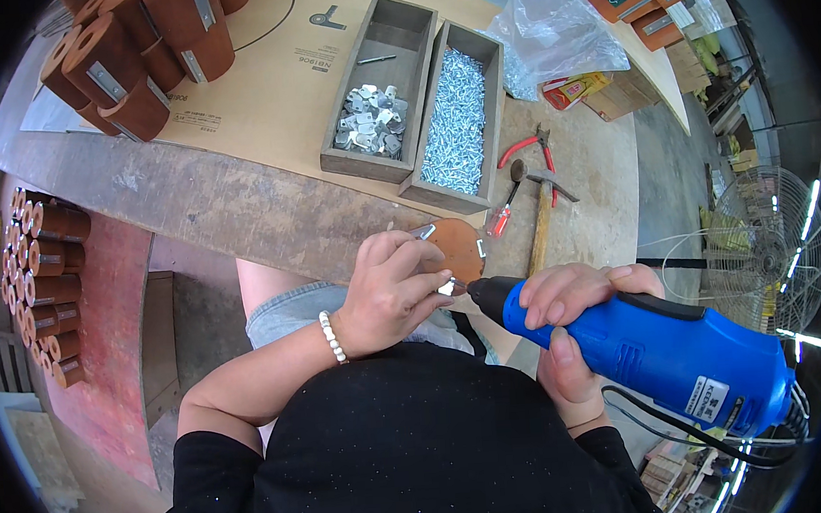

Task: Assembling metal brackets onto cylindrical objects using a power drill, hammer, and screwdriver.

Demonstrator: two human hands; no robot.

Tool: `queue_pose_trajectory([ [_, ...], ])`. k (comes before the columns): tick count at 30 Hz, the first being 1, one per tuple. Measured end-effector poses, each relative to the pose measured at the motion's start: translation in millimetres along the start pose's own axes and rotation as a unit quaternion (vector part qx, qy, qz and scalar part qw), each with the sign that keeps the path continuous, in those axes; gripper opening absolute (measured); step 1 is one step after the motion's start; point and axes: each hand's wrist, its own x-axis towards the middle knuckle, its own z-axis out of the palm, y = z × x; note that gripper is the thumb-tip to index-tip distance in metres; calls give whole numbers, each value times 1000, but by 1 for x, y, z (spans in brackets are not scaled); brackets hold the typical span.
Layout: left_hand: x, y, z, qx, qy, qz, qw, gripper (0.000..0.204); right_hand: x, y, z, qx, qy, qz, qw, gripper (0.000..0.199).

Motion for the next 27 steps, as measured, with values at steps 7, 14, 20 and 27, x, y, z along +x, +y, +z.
queue_pose_trajectory([
  [7, -1, -1, 1, -13, 8, 2, 1000, 31, 1, -2, 1, 12, 34, 49, 998, 53],
  [14, -1, -2, 1, -15, 7, -6, 1000, 33, 2, 2, 1, 27, 26, 49, 998, 53],
  [20, -1, -2, 1, -22, 6, -7, 1000, 34, 2, 5, -2, 26, -5, 38, 999, 54],
  [27, 0, -3, 0, -23, 4, -6, 1000, 35, 3, 9, -2, 27, -6, 37, 999, 56],
])
